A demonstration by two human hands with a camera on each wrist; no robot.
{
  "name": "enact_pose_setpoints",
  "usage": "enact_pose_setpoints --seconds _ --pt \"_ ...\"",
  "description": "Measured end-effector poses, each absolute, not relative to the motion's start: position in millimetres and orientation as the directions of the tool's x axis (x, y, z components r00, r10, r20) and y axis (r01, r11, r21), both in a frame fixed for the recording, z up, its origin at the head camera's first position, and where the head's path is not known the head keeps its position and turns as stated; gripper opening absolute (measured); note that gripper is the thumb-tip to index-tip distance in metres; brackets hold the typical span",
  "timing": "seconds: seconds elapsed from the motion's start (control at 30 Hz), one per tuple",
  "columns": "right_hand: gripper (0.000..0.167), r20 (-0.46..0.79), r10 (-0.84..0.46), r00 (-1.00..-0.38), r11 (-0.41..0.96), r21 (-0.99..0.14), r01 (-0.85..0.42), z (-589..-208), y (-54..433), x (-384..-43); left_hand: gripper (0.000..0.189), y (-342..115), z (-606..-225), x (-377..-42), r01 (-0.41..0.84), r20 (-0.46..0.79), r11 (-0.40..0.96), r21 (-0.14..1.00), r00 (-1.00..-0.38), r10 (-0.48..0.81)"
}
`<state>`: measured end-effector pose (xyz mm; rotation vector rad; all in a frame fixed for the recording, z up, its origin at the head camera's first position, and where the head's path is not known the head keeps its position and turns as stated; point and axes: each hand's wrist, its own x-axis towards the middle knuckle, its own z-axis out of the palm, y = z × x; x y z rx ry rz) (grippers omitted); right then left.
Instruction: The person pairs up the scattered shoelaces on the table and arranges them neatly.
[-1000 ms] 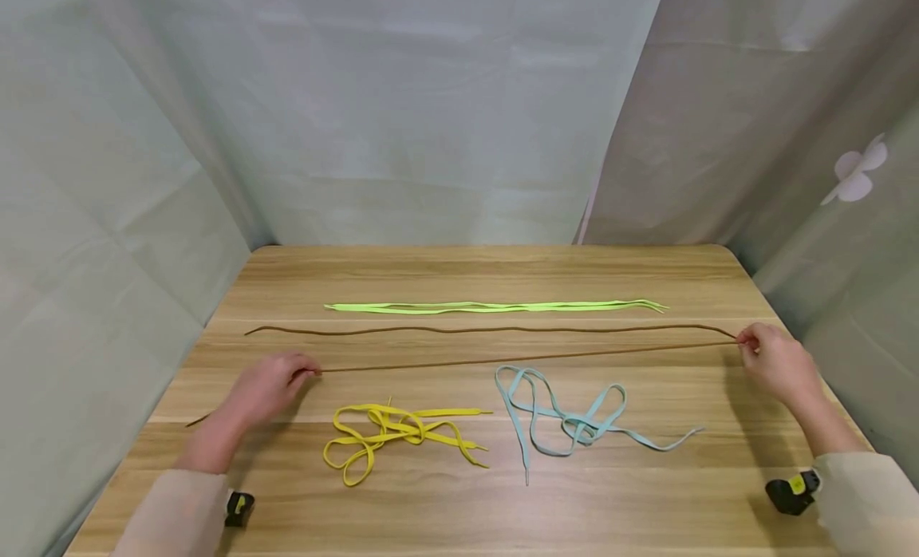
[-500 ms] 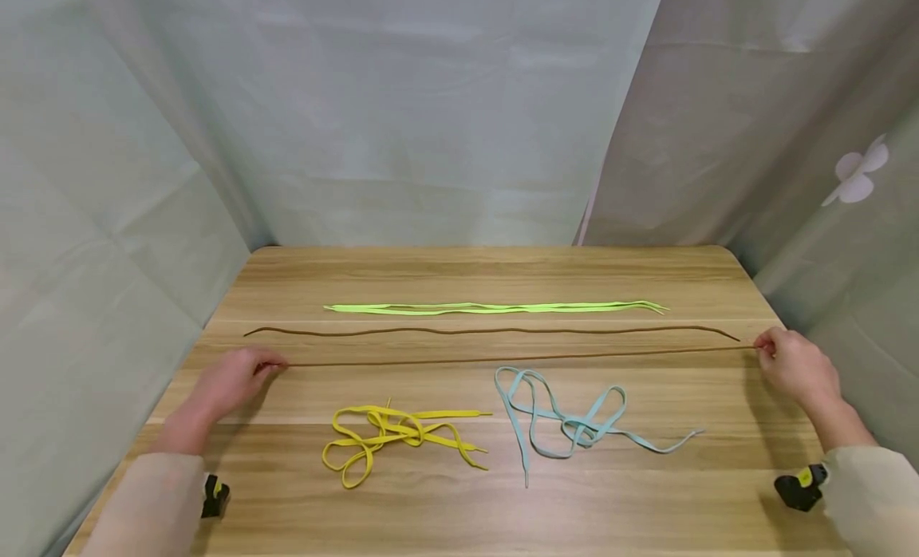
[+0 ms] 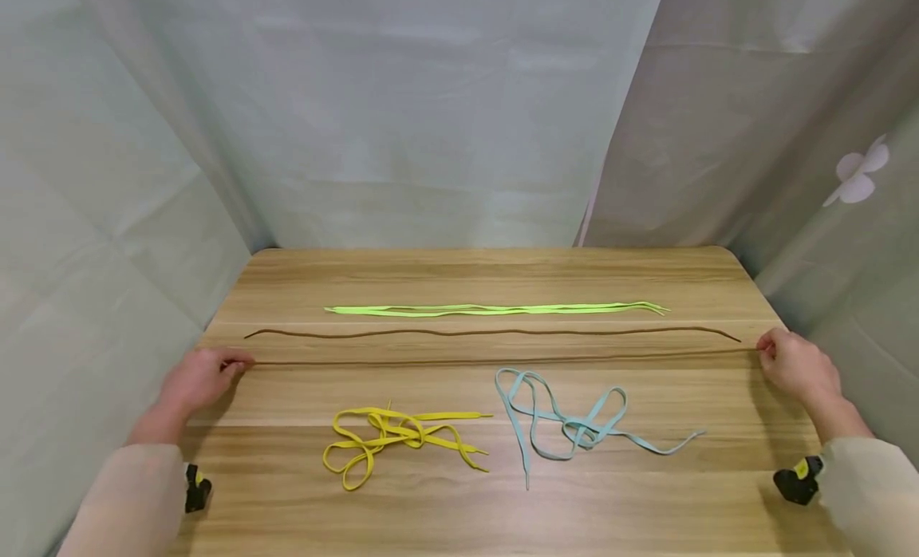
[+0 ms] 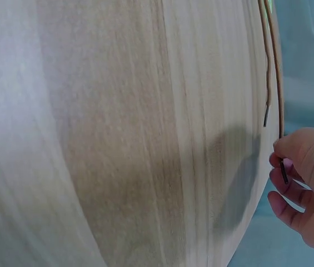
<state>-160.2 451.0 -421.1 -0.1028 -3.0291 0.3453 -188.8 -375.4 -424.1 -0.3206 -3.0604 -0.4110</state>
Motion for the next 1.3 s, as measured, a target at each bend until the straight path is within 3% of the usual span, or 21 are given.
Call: enact_pose_setpoints --seconds 0.57,1.3 --pt "0.011 0.043 0.073 -0.996 0.979 -0.194 0.064 -432 444 -178 0.021 -375 -410 -208 -0.111 -0.012 0.961 0.252 -0.994 -0.112" --pt "0.013 0.04 0.115 -0.993 0.975 -0.197 0.105 -431 439 -191 0.022 -368 -424 -222 -0.222 -0.019 0.945 0.241 -0.974 -0.225"
